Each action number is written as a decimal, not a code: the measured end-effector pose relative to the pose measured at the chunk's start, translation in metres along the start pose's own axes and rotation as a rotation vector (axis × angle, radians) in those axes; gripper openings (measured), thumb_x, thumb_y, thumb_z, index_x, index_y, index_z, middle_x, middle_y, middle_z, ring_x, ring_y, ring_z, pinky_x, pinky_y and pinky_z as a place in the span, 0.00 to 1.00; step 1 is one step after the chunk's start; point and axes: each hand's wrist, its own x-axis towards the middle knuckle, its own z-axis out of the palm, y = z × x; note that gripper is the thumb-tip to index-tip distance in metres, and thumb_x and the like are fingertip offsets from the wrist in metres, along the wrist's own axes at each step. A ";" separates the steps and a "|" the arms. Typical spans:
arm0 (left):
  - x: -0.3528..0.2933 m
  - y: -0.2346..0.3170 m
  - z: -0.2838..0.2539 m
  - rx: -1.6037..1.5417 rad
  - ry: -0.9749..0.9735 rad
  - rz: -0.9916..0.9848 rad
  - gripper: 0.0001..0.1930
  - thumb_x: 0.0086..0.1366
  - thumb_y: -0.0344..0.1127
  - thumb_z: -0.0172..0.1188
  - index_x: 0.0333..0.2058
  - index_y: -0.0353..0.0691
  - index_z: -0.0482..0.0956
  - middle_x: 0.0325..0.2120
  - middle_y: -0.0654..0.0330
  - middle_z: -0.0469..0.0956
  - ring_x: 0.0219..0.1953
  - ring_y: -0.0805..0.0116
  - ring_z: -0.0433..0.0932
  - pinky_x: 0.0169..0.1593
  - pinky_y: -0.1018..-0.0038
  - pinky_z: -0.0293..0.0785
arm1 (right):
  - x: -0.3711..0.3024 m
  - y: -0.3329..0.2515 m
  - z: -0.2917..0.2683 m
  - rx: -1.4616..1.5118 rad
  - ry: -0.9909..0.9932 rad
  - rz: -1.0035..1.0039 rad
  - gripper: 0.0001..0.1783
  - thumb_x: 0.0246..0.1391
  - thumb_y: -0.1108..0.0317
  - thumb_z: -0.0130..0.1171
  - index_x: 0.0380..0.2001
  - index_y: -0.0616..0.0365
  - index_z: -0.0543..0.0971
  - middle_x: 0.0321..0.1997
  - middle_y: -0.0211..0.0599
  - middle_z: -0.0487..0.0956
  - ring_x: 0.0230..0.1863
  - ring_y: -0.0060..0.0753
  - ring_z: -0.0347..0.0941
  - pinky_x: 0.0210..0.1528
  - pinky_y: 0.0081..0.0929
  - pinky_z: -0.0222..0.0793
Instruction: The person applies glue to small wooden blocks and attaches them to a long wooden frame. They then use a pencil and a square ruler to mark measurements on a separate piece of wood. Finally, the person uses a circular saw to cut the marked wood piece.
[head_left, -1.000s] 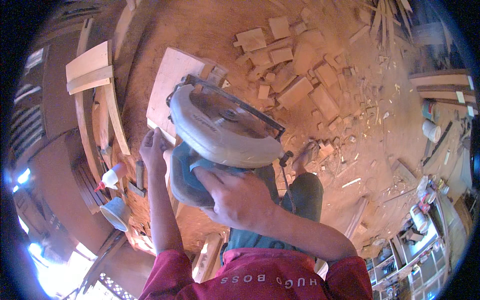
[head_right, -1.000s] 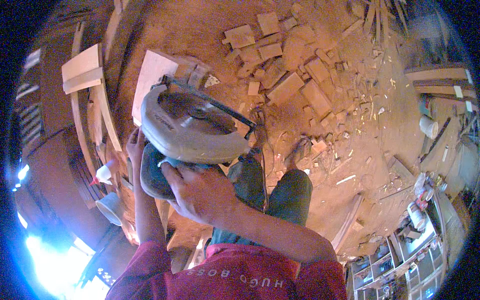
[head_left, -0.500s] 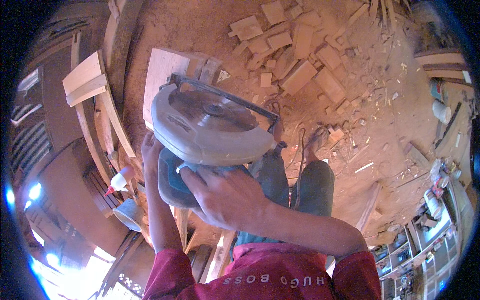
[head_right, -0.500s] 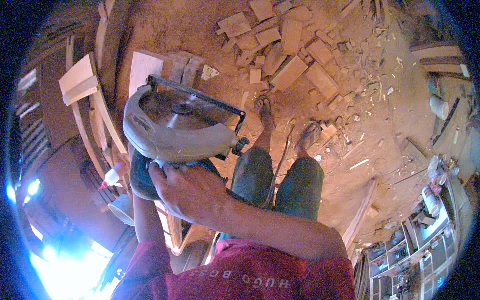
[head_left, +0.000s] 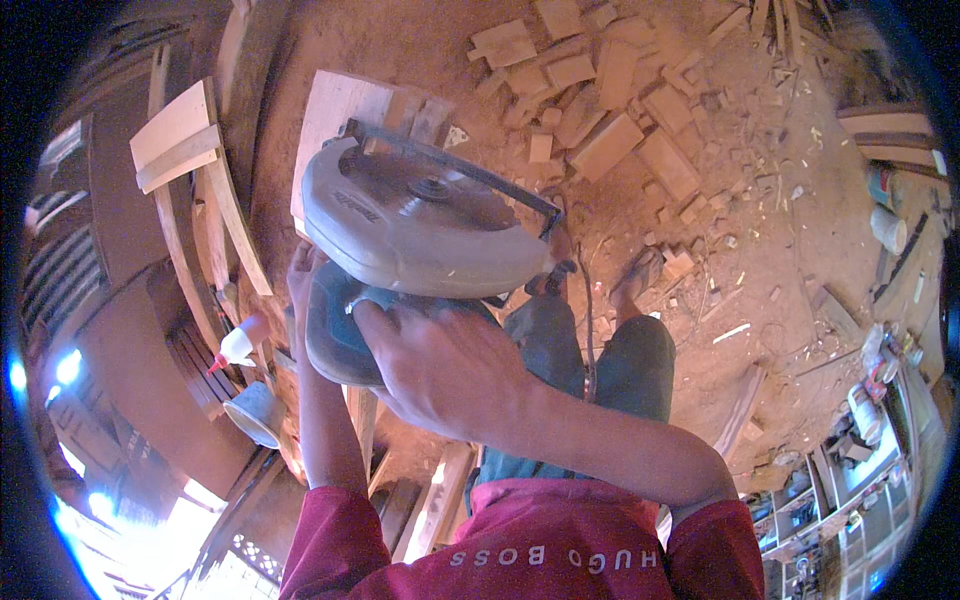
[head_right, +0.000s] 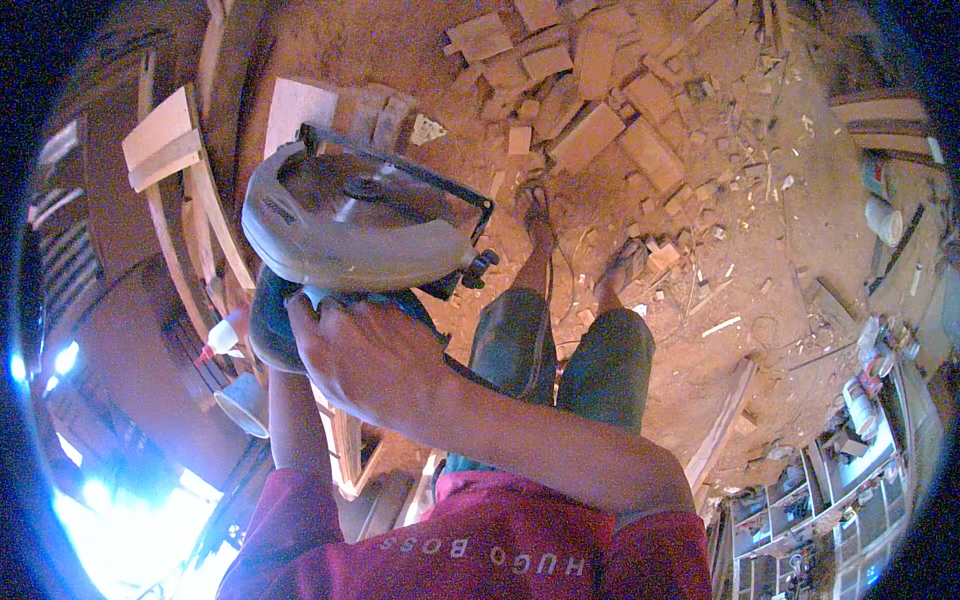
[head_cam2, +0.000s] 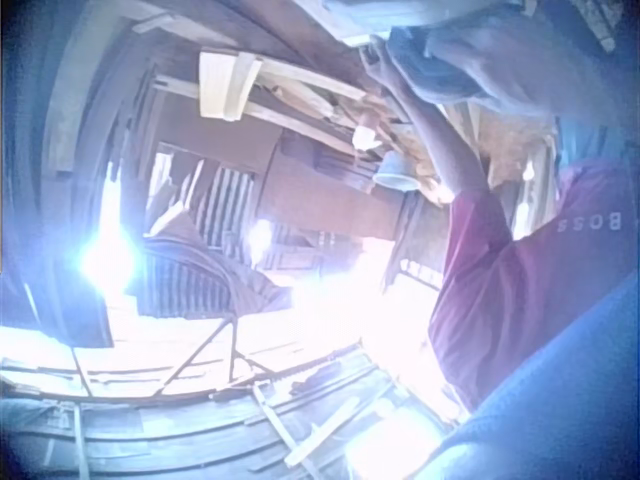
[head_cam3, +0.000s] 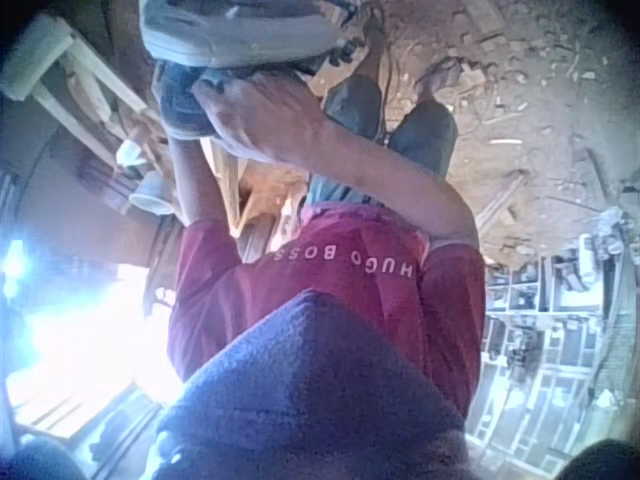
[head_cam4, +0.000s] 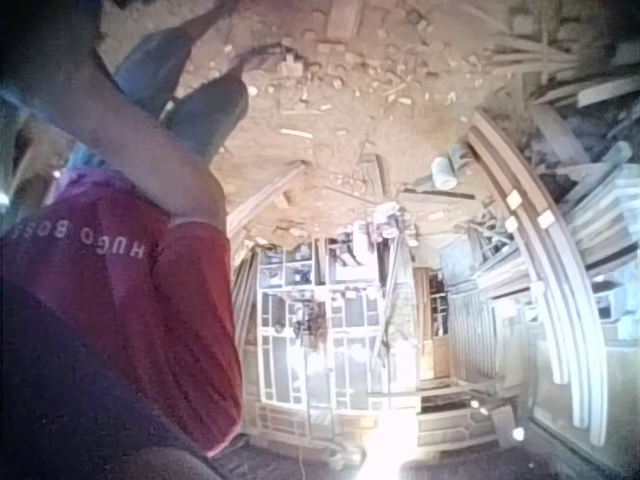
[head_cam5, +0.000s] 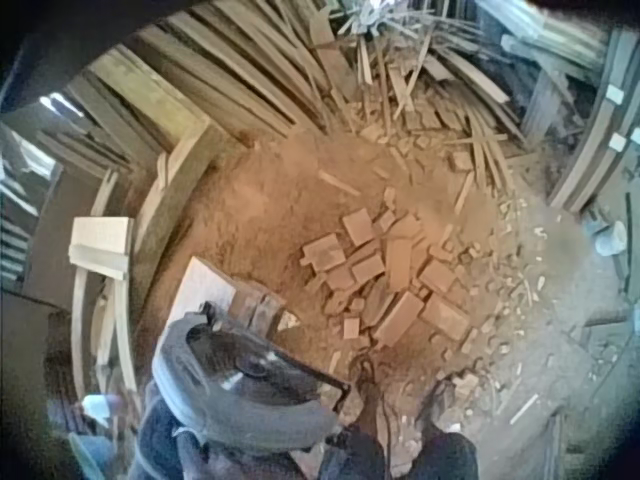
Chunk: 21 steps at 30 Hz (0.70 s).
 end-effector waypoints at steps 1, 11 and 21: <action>-0.003 0.000 0.004 -0.037 -0.056 0.020 0.42 0.65 0.64 0.52 0.66 0.36 0.61 0.62 0.49 0.68 0.62 0.53 0.68 0.69 0.58 0.60 | 0.000 -0.001 -0.001 0.001 -0.022 0.017 0.20 0.49 0.66 0.64 0.42 0.64 0.71 0.23 0.48 0.80 0.24 0.51 0.81 0.26 0.43 0.80; 0.028 0.013 0.084 0.679 0.457 -0.130 0.45 0.64 0.70 0.47 0.65 0.35 0.62 0.62 0.48 0.68 0.62 0.51 0.69 0.68 0.58 0.62 | 0.006 -0.003 0.003 0.001 -0.047 0.044 0.17 0.51 0.66 0.63 0.40 0.63 0.71 0.23 0.49 0.80 0.24 0.51 0.82 0.26 0.43 0.80; 0.034 0.012 0.080 0.254 0.443 -0.039 0.21 0.67 0.44 0.54 0.53 0.36 0.71 0.44 0.54 0.78 0.43 0.62 0.78 0.47 0.67 0.76 | 0.010 -0.005 0.002 0.008 -0.081 0.074 0.16 0.51 0.65 0.63 0.38 0.62 0.71 0.23 0.49 0.80 0.24 0.51 0.81 0.25 0.43 0.79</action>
